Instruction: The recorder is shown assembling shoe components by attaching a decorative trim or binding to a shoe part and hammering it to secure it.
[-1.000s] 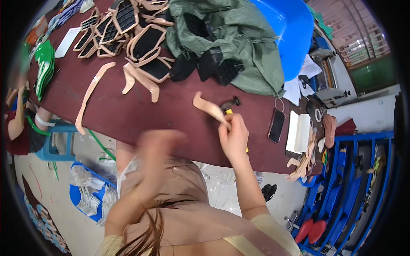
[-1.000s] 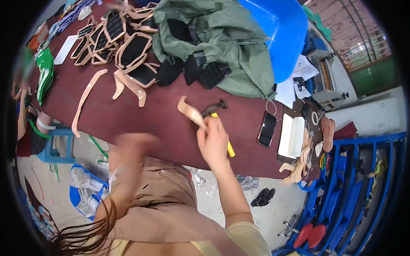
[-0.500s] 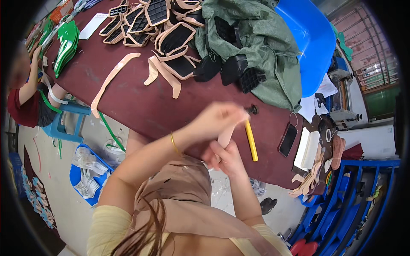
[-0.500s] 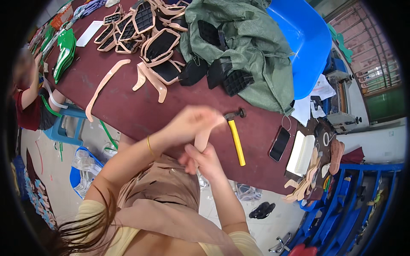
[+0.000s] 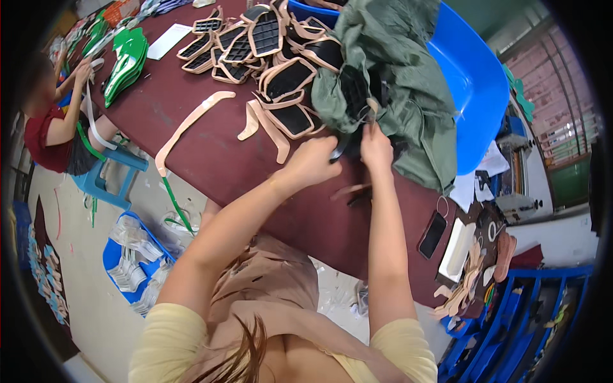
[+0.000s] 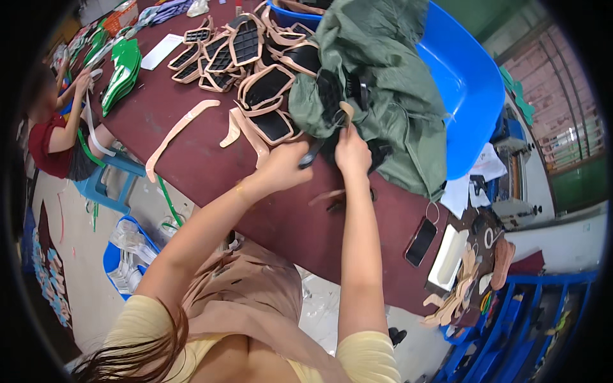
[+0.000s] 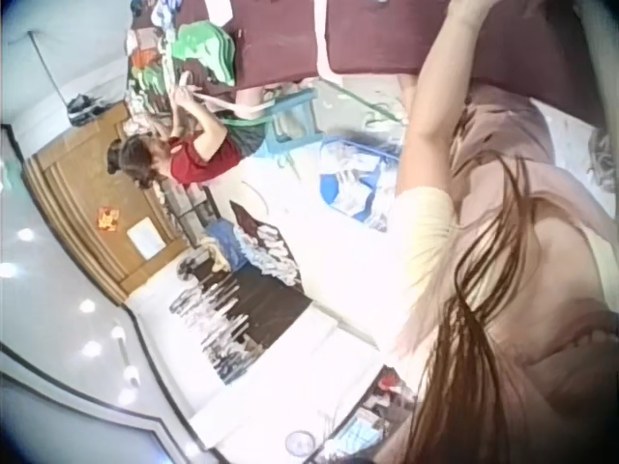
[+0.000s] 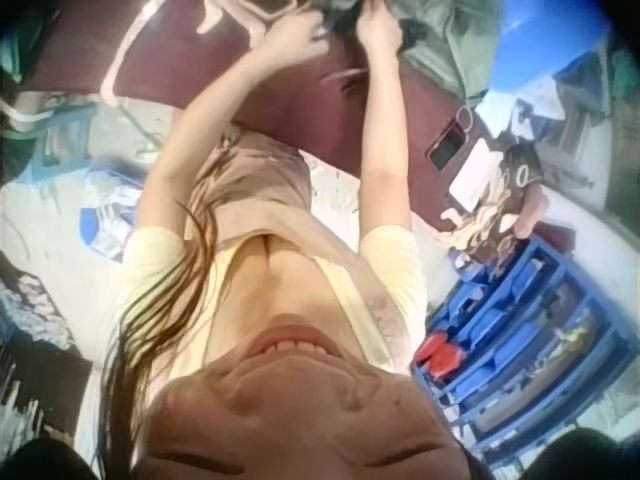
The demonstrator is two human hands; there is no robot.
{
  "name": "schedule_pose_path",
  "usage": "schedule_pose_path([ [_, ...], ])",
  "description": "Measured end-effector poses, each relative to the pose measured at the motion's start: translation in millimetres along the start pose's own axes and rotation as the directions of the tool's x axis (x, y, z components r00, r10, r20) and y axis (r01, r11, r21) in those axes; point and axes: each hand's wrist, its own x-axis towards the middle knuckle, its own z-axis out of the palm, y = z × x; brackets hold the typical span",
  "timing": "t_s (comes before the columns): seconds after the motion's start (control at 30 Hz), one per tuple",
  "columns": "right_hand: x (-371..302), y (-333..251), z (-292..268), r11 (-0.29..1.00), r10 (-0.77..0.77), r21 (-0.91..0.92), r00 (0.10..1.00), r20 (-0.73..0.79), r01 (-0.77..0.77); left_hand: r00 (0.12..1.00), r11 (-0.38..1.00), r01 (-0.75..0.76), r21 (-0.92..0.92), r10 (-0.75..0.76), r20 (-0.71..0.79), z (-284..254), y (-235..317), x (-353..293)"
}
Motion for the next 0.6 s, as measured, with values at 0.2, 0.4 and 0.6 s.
schedule_pose_path([
  [0.2, 11.7, 45.5, 6.6, 0.998, 0.012, -0.057, 1.0, 0.0, -0.012, 0.923, 0.295, 0.381, -0.876, -0.173, 0.343, -46.3, -3.5, -55.5],
  [0.4, 31.7, 60.3, 19.7, 0.966, 0.061, -0.253, 0.998, -0.01, -0.062, 0.855, 0.7, 0.205, -0.684, 0.212, 0.473, -75.2, 46.5, -61.8],
  [0.6, 17.2, 69.5, -72.0, 0.891, 0.095, 0.454, 0.97, -0.225, 0.018, 0.952, 0.108, 0.274, -0.956, -0.173, 0.253, -151.4, 7.9, -128.6],
])
